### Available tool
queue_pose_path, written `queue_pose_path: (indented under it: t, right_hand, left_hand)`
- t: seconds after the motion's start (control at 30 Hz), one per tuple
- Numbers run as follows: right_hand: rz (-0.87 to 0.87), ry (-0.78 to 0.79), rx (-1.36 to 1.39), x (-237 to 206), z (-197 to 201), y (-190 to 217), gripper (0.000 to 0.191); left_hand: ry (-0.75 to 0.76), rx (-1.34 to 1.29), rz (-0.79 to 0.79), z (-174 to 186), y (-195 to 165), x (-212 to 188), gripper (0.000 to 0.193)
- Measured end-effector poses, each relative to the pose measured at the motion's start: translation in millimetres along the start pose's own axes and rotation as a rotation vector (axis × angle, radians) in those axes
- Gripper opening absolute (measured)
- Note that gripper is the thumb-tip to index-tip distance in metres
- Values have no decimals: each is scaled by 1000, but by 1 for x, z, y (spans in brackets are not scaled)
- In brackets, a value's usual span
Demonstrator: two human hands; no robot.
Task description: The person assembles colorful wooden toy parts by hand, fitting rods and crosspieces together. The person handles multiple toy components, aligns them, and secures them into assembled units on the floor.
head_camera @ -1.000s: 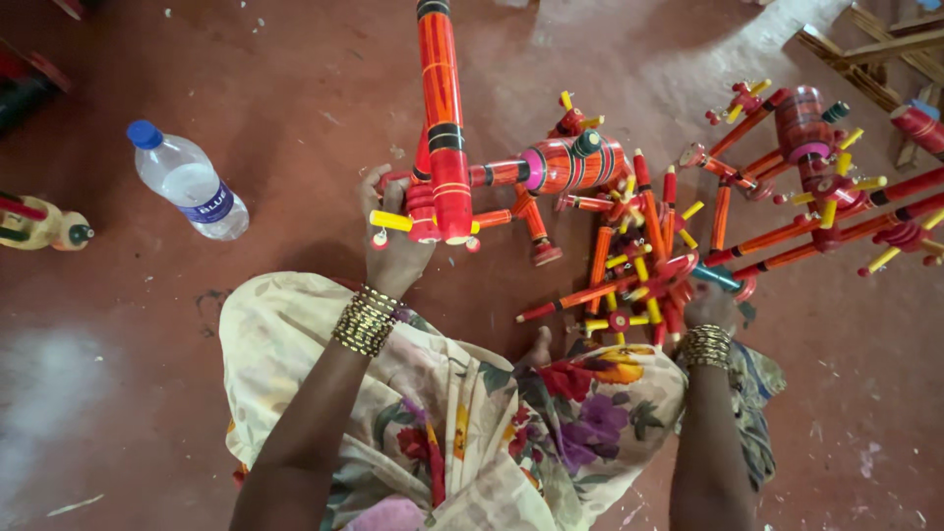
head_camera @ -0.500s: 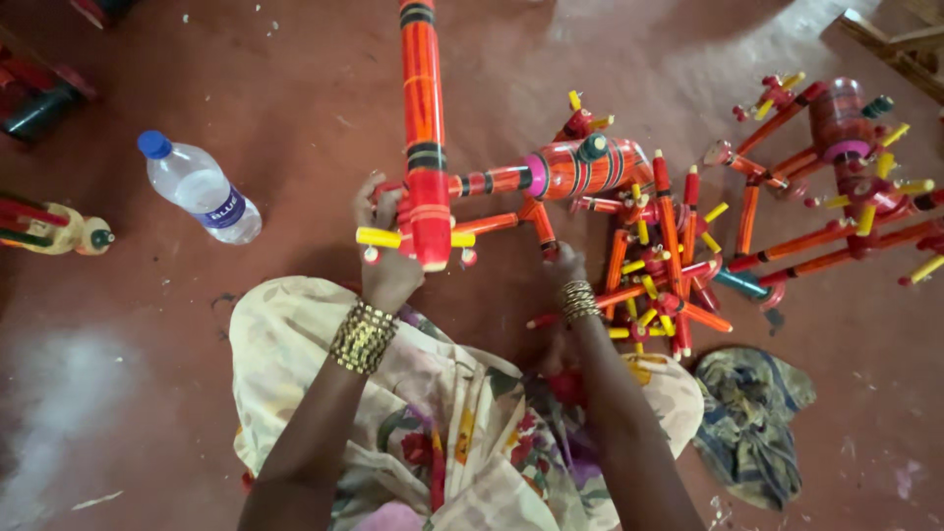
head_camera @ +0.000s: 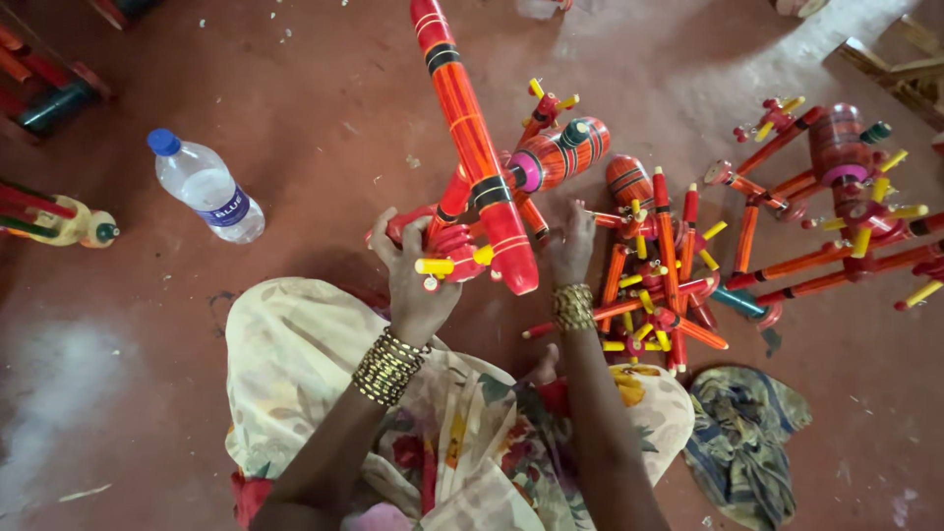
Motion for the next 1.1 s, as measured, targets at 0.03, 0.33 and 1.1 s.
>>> queue_pose_path:
  t: [0.03,0.33,1.1]
  right_hand:
    - [-50,18,231,1,13,27,61]
    - [-21,545,859,10,60,235,65]
    - [-137,510,561,25,-4,199,32]
  left_hand:
    - [17,-20,16,-1,0,1,67]
    - [-18,-8,-16,-9,3,3,69]
    - [755,-174,-50,-75,148,-8,59]
Point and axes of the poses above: each hand's wrist, its own x-axis towards the middle knuckle, its own z-axis out of the back of the hand, y = z × x, the point moved 3 cm from there along x, towards the middle knuckle, and after that the axes turned 14 degrees about x, right-handed, at the moved point
